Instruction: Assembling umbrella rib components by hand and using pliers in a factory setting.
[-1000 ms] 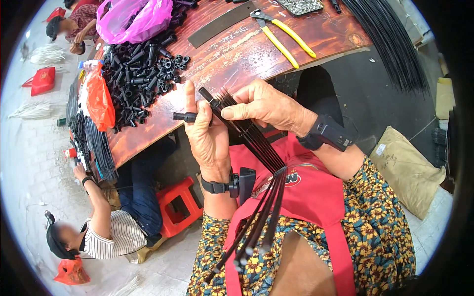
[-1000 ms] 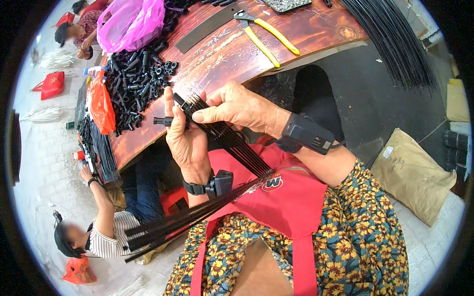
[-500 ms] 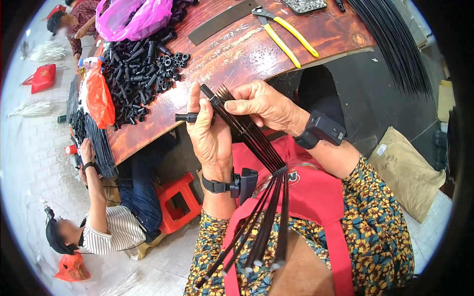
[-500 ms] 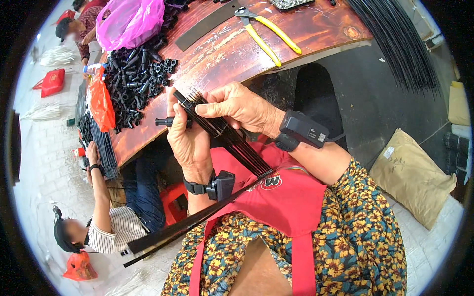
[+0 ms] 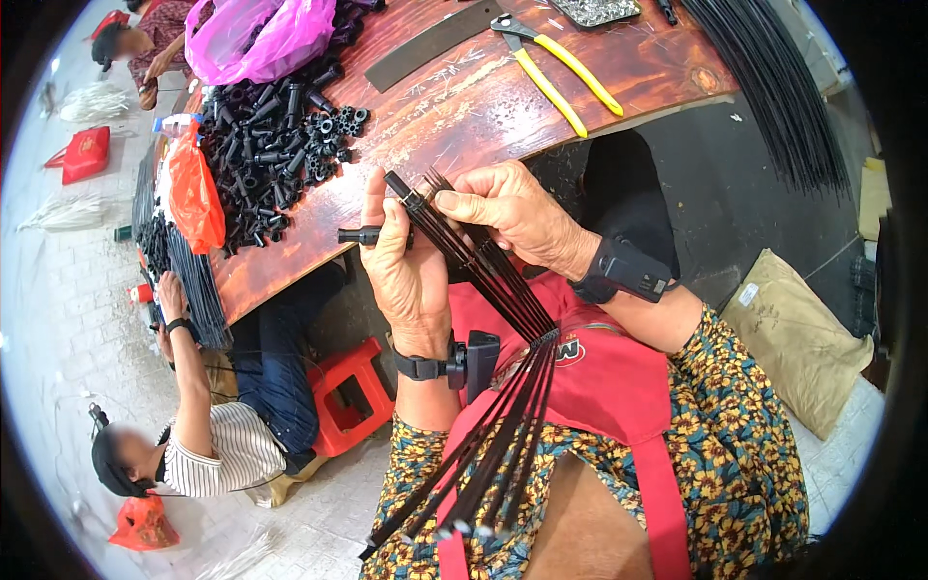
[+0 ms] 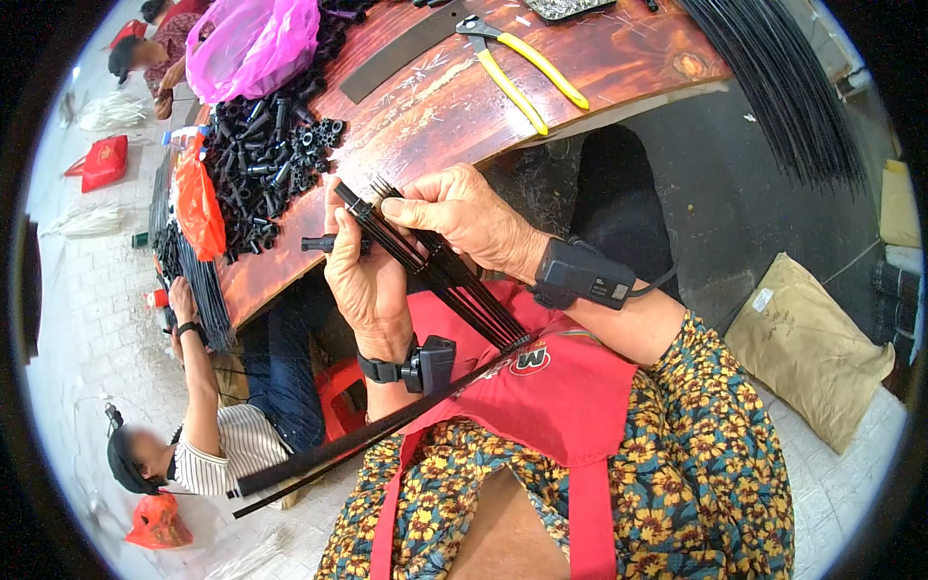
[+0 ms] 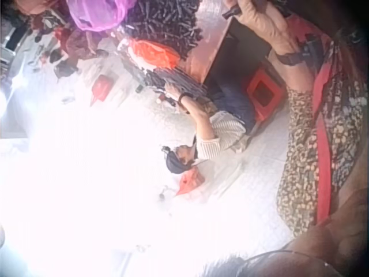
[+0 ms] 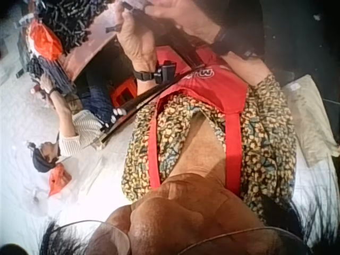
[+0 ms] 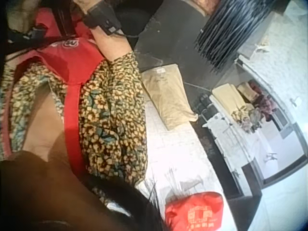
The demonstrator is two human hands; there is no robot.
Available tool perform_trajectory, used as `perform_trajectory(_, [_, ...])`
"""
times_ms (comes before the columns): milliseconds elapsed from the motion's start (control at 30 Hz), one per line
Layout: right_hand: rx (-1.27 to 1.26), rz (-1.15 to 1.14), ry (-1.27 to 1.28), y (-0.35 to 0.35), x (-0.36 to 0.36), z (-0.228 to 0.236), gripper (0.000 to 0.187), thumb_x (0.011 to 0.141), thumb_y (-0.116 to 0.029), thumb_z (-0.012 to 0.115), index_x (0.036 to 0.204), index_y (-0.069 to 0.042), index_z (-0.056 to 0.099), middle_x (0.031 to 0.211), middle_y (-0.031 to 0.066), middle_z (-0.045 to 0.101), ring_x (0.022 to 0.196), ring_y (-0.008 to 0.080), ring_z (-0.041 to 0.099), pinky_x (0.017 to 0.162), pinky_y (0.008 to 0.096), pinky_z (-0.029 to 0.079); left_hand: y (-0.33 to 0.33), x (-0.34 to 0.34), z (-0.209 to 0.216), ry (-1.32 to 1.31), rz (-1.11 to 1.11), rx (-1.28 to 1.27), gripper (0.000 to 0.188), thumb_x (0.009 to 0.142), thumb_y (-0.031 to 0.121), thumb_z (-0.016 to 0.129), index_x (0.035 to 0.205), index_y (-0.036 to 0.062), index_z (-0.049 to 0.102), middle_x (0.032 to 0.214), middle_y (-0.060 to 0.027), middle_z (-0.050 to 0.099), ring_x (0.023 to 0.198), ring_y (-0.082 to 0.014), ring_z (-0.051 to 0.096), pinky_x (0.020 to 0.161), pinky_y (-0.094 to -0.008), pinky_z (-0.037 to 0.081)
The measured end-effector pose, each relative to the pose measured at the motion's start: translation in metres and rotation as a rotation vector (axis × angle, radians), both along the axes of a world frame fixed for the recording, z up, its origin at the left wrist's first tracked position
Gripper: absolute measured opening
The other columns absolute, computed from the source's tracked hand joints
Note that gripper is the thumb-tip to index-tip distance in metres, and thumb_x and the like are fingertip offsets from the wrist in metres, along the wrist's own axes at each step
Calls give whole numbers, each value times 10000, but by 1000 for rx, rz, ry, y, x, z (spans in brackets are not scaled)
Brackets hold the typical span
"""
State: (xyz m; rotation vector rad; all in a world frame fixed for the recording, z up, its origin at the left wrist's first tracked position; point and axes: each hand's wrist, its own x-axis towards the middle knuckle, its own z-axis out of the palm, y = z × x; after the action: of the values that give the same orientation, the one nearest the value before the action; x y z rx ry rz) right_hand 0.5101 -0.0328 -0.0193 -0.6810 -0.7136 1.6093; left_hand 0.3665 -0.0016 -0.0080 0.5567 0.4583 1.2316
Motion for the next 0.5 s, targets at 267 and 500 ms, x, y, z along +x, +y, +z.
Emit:
perform_trajectory(267, [113, -73, -28, 9, -5, -6, 385, 849, -66, 705, 1187, -12, 529, 952, 36, 660, 793, 71, 629, 669, 204, 521, 7, -3, 1, 89, 53, 39, 422, 922, 2, 573, 1334, 26, 483, 1084, -92, 630, 981, -177, 616, 900, -344, 510])
perform_trajectory(500, [129, 84, 107, 7, 0, 3, 434, 881, -47, 659, 1293, -13, 524, 1069, 44, 648, 911, 81, 620, 727, 195, 524, -1, 1, -1, 59, -29, -43, 453, 912, 39, 606, 1346, 33, 475, 1110, -88, 635, 966, -174, 628, 848, -336, 528])
